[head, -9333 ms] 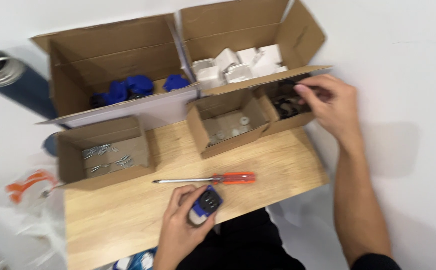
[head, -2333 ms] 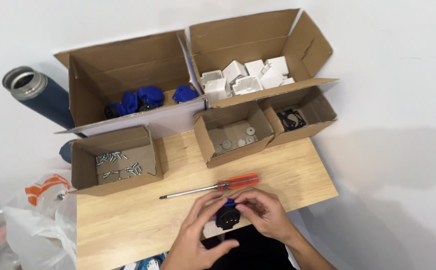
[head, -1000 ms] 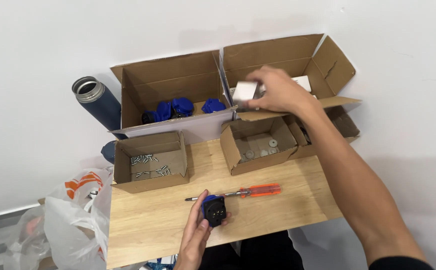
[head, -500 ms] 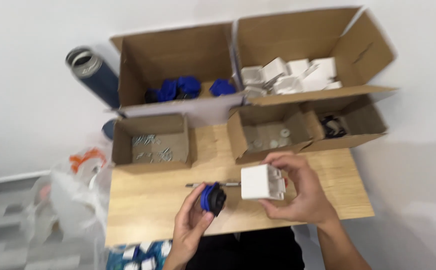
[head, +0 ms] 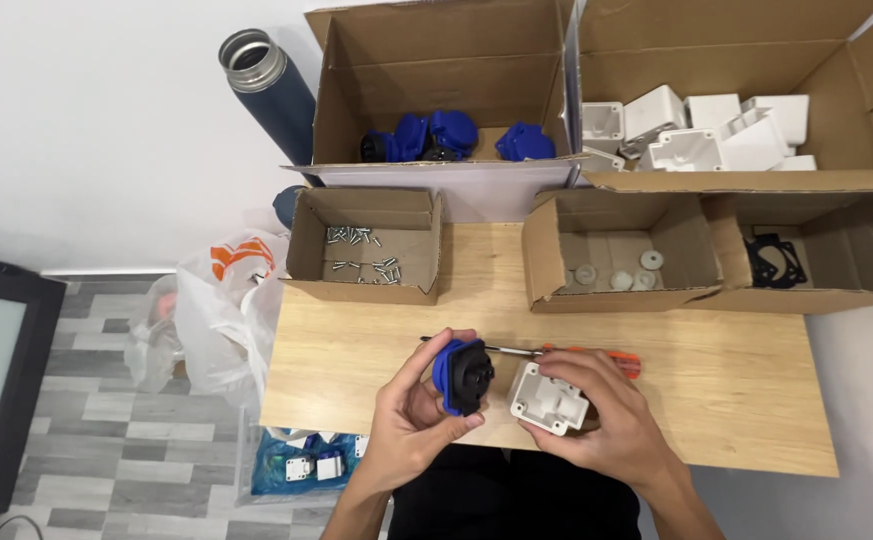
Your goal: Assembling electrical components by placing screws into a blue housing and tightening them with a manual screwdriver.
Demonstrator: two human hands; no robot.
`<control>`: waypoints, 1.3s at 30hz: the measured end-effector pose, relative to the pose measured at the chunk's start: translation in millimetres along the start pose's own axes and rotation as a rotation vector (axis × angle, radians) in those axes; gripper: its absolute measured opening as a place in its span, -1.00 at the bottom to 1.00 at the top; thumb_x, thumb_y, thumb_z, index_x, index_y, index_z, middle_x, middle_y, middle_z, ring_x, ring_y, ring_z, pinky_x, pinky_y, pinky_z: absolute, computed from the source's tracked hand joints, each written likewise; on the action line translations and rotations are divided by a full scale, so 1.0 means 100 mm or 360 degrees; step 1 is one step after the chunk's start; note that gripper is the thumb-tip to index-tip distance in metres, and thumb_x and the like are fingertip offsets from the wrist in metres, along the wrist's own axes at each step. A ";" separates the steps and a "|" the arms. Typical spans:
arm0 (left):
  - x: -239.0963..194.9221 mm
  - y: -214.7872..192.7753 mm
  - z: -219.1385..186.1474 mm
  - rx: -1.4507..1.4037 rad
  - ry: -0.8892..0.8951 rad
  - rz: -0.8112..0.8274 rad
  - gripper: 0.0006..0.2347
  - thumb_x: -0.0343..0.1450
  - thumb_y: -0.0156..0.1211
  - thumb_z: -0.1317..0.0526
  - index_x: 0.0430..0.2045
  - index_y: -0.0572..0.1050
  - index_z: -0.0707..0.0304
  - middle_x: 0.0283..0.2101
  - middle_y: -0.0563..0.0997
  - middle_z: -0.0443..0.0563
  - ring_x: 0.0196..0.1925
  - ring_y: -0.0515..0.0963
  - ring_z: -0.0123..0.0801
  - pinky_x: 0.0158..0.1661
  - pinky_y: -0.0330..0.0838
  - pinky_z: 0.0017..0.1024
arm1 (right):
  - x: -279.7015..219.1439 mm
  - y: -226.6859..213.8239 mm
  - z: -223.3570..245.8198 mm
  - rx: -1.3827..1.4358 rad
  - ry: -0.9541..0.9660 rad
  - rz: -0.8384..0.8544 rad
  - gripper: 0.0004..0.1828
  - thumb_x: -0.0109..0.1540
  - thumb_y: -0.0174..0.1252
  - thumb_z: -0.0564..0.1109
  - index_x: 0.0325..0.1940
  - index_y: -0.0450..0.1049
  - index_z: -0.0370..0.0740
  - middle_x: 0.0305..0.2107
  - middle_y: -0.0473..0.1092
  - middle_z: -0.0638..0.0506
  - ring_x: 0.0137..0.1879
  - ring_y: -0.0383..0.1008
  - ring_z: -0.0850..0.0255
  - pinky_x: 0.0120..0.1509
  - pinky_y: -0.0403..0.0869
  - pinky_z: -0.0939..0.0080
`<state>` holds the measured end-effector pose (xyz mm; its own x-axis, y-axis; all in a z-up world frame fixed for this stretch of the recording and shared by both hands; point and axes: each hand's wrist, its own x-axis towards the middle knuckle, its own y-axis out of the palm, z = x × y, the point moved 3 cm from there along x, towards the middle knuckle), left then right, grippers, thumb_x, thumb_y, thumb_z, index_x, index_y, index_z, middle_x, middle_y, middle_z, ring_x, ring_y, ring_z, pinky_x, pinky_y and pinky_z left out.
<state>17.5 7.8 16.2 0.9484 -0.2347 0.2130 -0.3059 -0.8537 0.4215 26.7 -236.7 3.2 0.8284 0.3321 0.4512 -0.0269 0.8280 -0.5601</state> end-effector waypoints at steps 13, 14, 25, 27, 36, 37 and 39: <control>0.04 -0.03 0.15 0.0152 0.0101 -0.0015 -0.20 0.30 0.68 0.01 0.36 0.33 0.44 0.28 0.60 0.41 0.30 0.64 -0.04 0.30 0.59 -0.19 | -0.08 0.07 0.00 -0.0419 -0.0204 -0.0056 -0.18 0.02 0.65 0.39 0.05 0.57 -0.23 0.08 0.52 -0.07 0.20 0.63 0.08 0.29 0.58 0.08; 0.05 0.00 0.14 0.0153 0.0103 -0.0013 -0.20 0.30 0.68 0.01 0.36 0.33 0.44 0.28 0.60 0.41 0.30 0.64 -0.04 0.30 0.59 -0.19 | -0.08 0.06 0.00 -0.0421 -0.0206 -0.0058 -0.18 0.02 0.65 0.39 0.05 0.57 -0.23 0.08 0.52 -0.07 0.20 0.63 0.08 0.29 0.58 0.08; 0.16 0.32 -0.06 0.1387 0.0572 0.0113 -0.37 0.32 0.67 0.09 0.22 0.49 0.41 0.24 0.65 0.30 0.24 0.70 -0.02 0.33 0.61 -0.14 | -0.19 0.06 -0.06 0.0050 0.0101 0.0263 -0.18 0.16 0.58 0.02 0.40 0.35 -0.19 0.39 0.42 -0.14 0.49 0.51 0.04 0.49 0.55 0.12; 0.19 0.31 -0.11 0.1390 0.0481 0.0182 -0.40 0.33 0.64 0.09 0.20 0.48 0.37 0.26 0.64 0.27 0.27 0.67 -0.01 0.34 0.56 -0.12 | -0.25 0.08 -0.14 0.0029 0.0357 0.0315 -0.12 0.09 0.61 0.07 0.41 0.37 -0.08 0.13 0.50 0.05 0.05 0.45 0.19 0.16 0.55 0.23; 0.29 0.34 -0.26 0.1445 0.0362 0.0508 -0.50 0.47 0.45 0.03 0.23 0.46 0.31 0.31 0.62 0.18 0.35 0.61 -0.01 0.39 0.45 -0.08 | -0.30 0.11 -0.28 0.0137 0.0755 0.0454 0.13 0.01 0.64 0.01 0.60 0.24 0.05 -0.07 0.56 0.18 -0.30 0.41 0.36 -0.18 0.47 0.37; 0.30 0.35 -0.26 0.1465 0.0393 0.0543 -0.51 0.48 0.43 0.04 0.23 0.46 0.32 0.30 0.62 0.19 0.33 0.63 0.00 0.38 0.46 -0.06 | -0.30 0.12 -0.27 0.0189 0.0735 0.0440 0.12 0.03 0.62 -0.03 0.61 0.23 0.00 0.03 0.58 0.14 -0.19 0.52 0.39 -0.16 0.47 0.37; 0.30 0.34 -0.23 0.1505 0.0368 0.0561 -0.51 0.49 0.41 0.02 0.22 0.45 0.32 0.30 0.62 0.19 0.34 0.61 0.00 0.37 0.45 -0.06 | -0.30 0.11 -0.26 0.0205 0.0712 0.0425 0.12 0.04 0.63 0.01 0.61 0.23 -0.01 -0.06 0.58 0.12 -0.18 0.52 0.39 -0.16 0.47 0.36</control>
<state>33.9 -17.4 57.2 0.7479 -0.5324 0.3965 -0.2781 -0.7937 -0.5411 16.4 -248.8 -34.6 0.9401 0.3370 -0.0515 -0.3145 0.7990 -0.5126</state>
